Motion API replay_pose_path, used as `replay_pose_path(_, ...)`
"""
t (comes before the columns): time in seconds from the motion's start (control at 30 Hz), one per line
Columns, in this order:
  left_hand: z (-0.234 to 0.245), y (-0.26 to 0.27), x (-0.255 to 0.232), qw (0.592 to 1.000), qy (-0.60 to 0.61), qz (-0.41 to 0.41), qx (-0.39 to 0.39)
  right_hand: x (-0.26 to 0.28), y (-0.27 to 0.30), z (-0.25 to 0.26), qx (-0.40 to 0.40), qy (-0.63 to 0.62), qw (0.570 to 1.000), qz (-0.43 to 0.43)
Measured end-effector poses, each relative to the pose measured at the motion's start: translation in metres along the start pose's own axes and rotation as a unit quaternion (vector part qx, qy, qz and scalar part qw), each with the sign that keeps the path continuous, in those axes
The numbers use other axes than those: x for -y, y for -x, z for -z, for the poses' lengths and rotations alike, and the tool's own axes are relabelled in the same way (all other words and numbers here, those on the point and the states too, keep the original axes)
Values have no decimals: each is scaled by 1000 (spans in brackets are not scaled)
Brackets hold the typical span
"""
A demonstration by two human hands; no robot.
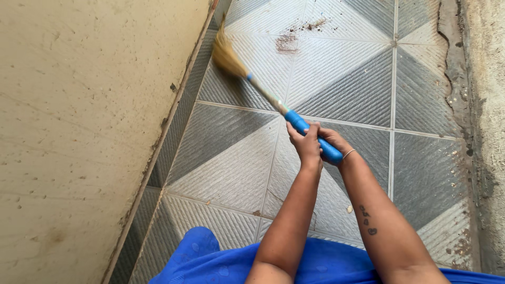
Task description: The person sweeps debris on a tiled floor using a broom while sitting down.
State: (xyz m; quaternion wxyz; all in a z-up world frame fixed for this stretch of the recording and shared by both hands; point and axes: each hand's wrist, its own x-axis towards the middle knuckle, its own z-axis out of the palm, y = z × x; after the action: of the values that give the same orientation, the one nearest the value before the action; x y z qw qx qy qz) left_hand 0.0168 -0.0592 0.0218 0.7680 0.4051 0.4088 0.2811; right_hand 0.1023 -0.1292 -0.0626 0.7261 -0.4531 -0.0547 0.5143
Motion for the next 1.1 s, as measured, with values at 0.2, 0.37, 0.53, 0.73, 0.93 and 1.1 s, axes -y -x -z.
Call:
replay_pose_path(0.2, 13, -23, 19, 998, 13, 36, 44, -33, -18, 23, -59, 26, 997, 34)
replay_pose_path(0.37, 23, -50, 21, 985, 105, -20, 132, -7, -3, -53, -83, 62, 982, 156)
replay_pose_path(0.53, 17, -42, 12, 986, 99, -64, 120, 14, 11, -71, -40, 93, 982, 161)
replay_pose_path(0.73, 7, -27, 20, 996, 66, -55, -4, 4, 4, -36, 17, -13, 1000, 4)
replay_pose_path(0.93, 28, -41, 9, 994, 85, -3, 71, -17, -2, -58, -87, 45, 987, 128)
replay_pose_path(1.1, 24, -34, -6, 989, 66, -84, 102, 8, 11, -81, -36, 84, 983, 159)
